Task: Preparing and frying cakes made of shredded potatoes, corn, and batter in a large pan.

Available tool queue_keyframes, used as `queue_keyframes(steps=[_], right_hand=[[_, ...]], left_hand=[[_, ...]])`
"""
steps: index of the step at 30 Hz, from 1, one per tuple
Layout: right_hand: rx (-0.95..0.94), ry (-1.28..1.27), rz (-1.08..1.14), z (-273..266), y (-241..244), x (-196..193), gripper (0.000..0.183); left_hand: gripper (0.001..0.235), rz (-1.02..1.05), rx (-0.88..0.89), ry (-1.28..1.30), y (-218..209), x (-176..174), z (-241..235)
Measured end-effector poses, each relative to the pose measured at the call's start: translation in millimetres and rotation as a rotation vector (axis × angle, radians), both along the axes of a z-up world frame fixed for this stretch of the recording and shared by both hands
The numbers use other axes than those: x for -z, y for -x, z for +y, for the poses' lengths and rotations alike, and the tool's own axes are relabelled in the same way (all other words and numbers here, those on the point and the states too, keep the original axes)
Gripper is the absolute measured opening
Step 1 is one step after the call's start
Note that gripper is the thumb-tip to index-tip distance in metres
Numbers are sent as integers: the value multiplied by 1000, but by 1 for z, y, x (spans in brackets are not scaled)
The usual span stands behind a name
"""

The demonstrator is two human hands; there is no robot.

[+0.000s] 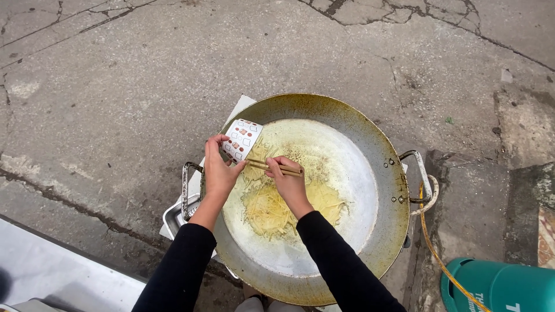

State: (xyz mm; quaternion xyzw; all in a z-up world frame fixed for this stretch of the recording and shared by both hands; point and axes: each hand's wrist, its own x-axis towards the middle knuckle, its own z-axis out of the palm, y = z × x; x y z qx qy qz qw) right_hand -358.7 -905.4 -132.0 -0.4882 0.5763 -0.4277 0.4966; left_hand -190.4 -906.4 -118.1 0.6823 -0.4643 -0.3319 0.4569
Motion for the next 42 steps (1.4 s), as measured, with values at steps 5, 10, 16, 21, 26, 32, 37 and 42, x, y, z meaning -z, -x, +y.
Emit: queue_keyframes(steps=[5,10,16,21,26,32,37,42], right_hand=[[33,49,-24,-7,10,-9,25],[74,21,31,-3,34,6,23],[64,39,56,-7,32,8,23],[41,28,47,0,27,-4,22],[-8,35,86,0,28,-8,23],[-15,60,49,-21,16,3,22],[24,54,47,-19,16,-6,25],[-26,89,43,-28,15,7,23]], left_hand=[[73,-11,-14,5,-1,2,1],[72,5,-31,-19,-1,-1,3],[72,34,-39,-26,6,-10,2],[73,53,-46,-37,5,8,-1],[72,56,-48,-59,6,0,-1],[72,20,-79,-78,9,6,-4],[70,-21,-101,-113,7,5,-5],[68,-64,-67,-115,12,1,-7]])
